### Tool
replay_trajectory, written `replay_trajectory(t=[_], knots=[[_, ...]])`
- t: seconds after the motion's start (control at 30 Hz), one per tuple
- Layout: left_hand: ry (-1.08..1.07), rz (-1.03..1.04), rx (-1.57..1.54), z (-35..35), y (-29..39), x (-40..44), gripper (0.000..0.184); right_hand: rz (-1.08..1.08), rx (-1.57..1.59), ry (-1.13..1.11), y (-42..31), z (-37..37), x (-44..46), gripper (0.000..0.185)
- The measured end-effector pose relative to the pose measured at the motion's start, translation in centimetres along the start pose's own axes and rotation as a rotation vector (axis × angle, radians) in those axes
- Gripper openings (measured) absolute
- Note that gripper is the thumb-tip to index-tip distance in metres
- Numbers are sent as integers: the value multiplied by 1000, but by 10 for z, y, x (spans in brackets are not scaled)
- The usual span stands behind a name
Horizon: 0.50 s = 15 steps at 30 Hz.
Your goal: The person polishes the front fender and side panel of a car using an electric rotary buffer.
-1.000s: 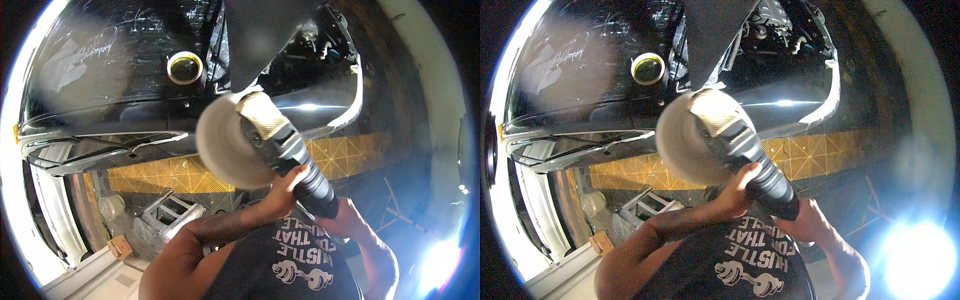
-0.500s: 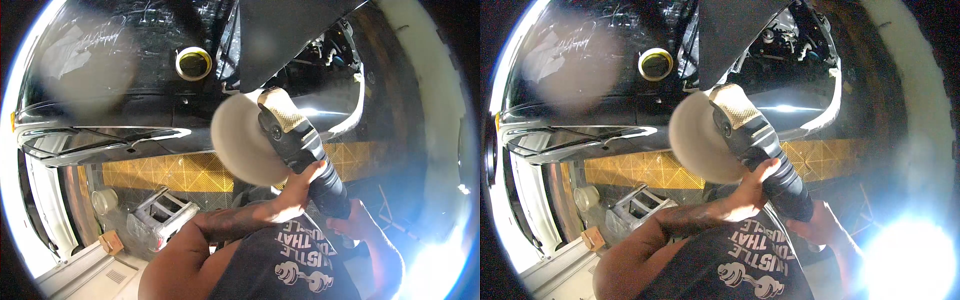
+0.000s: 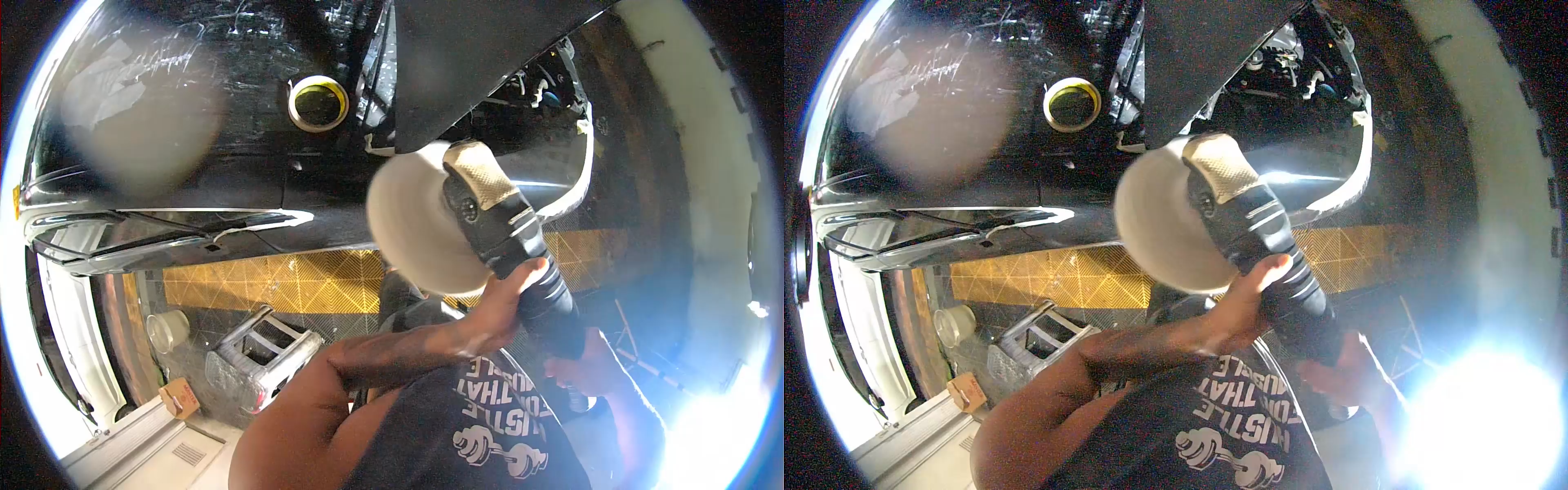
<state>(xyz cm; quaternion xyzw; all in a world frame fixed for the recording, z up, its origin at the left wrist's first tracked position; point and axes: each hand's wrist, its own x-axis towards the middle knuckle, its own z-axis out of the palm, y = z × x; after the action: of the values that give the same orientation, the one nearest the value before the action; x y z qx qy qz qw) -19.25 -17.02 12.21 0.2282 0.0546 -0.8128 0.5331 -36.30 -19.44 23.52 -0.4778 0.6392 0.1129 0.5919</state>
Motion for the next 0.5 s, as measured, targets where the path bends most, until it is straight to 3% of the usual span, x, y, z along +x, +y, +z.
replay_trajectory(t=[0.07, 0.1, 0.17, 0.2, 0.3, 0.43, 0.5], knots=[[32, -33, -15, -2, 8, -18, 40, 89, -358, -17, -7, 5, 5, 31], [61, -69, -34, -4, 11, -27, 41, 85, -357, -21, -3, 8, 10, 31], [61, -4, 1, -6, 18, -51, 47, -283, -294, -156, 13, 19, 21, 41], [135, 69, 156, -28, 9, -56, 51, -329, -320, -184, 10, 26, 24, 41], [270, 93, 159, -28, 21, -82, 59, -289, -446, -280, -5, 39, 33, 42], [290, 188, 314, -30, 28, -90, 62, -331, -459, -291, -8, 44, 41, 47], [268, 173, 201, -31, 26, -83, 61, -314, -443, -276, -4, 42, 41, 47]])
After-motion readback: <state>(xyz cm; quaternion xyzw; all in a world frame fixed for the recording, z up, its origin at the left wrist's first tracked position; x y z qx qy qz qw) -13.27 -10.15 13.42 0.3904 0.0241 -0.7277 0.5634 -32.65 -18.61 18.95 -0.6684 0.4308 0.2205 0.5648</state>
